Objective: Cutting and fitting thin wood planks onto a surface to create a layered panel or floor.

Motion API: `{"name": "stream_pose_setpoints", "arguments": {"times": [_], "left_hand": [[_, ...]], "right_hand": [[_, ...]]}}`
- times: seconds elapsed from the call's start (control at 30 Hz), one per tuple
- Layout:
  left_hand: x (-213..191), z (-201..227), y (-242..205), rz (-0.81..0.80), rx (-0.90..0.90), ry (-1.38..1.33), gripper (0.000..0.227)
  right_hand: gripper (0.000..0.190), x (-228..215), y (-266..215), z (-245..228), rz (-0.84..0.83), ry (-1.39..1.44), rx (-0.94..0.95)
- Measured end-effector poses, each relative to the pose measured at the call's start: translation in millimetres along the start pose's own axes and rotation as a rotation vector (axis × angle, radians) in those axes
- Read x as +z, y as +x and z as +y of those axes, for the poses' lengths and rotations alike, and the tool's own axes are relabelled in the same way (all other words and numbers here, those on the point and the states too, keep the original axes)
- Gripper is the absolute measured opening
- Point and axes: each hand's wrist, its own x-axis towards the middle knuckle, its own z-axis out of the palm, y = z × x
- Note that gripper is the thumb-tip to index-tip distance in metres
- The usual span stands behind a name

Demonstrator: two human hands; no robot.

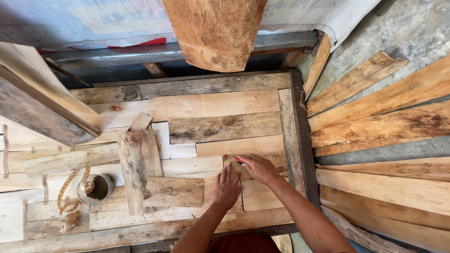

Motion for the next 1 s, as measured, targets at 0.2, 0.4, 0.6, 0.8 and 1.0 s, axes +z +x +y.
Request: {"name": "stream_pose_setpoints", "arguments": {"times": [0.2,0.4,0.6,0.8,1.0], "left_hand": [[-5,-2,-1,0.008,0.016,-0.004,0.065],[-17,-2,-1,-0.049,-0.015,-0.059,0.059],[29,-13,8,0.006,0.044,0.022,0.068],[16,-12,4,-0.025,0.015,-0.040,0.070],[14,-12,4,-0.024,0.022,-0.051,0.065]], "right_hand": [[0.048,-22,12,-23,-0.044,-0.026,0.031],[0.033,-8,17,-27,0.163,0.086,0.069],[0.022,14,39,-61,0.163,0.140,0.051],[0.034,25,65,-71,0.233,0.110,0.054],[0.034,27,76,-71,0.201,0.055,0.075]]}}
